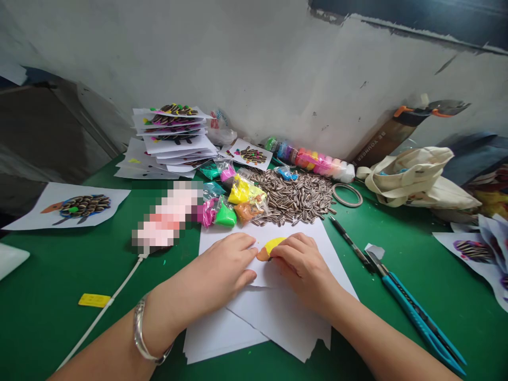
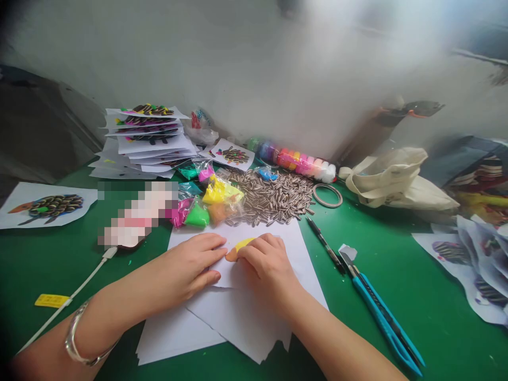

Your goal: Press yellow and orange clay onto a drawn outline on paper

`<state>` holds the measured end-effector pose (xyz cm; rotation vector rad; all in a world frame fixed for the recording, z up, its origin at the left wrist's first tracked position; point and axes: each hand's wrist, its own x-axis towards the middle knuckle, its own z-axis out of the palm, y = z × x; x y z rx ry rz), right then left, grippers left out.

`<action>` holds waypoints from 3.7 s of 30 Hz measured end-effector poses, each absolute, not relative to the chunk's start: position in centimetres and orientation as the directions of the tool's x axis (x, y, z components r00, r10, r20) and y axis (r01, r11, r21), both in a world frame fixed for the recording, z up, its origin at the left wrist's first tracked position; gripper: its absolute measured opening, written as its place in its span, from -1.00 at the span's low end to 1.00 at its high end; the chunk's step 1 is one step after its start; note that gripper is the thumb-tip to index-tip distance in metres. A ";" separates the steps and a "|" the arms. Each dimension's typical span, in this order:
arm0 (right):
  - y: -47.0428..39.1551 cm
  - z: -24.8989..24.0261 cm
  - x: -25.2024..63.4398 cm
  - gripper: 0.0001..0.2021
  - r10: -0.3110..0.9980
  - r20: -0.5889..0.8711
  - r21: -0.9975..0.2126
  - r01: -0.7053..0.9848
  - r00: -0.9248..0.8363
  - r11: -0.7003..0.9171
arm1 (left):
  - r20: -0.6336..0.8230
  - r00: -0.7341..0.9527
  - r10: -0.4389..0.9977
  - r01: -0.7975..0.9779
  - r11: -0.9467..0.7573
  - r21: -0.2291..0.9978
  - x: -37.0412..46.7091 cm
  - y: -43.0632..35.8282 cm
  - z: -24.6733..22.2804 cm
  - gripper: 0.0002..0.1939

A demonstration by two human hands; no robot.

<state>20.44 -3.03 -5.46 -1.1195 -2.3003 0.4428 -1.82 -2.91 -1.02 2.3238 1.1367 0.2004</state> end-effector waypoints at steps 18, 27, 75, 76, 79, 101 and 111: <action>-3.6 -5.4 20.0 -0.85 0.741 0.370 -0.301 0.682 -0.561 0.666 | -0.115 0.631 0.767 0.700 -0.499 0.511 -1.8 -3.0 -0.8 -0.78; -3.8 -5.5 19.7 -0.85 0.734 0.387 -0.259 0.698 -0.558 0.667 | -0.093 0.640 0.762 0.693 -0.521 0.499 -1.8 -3.2 -0.8 -0.75; 1.7 -3.4 19.5 -0.80 0.701 0.268 -0.407 0.582 -0.661 0.704 | -0.127 0.607 0.784 0.695 -0.447 0.563 -2.4 -2.7 -1.1 -0.74; 1.9 -3.7 19.3 -0.82 0.699 0.284 -0.420 0.570 -0.656 0.706 | -0.123 0.607 0.785 0.695 -0.449 0.562 -2.5 -2.6 -1.1 -0.72; 1.9 -4.5 18.9 -0.83 0.688 0.347 -0.448 0.532 -0.637 0.718 | -0.093 0.615 0.783 0.688 -0.476 0.548 -2.6 -2.5 -1.5 -0.69; 1.3 -5.2 18.9 -0.81 0.691 0.357 -0.441 0.539 -0.628 0.718 | -0.120 0.642 0.757 0.698 -0.513 0.500 -2.5 -2.2 -1.2 -0.64; 1.7 -4.7 18.5 -0.82 0.651 0.297 -0.443 0.504 -0.698 0.742 | -0.096 0.643 0.760 0.693 -0.523 0.497 -2.4 -2.3 -1.1 -0.64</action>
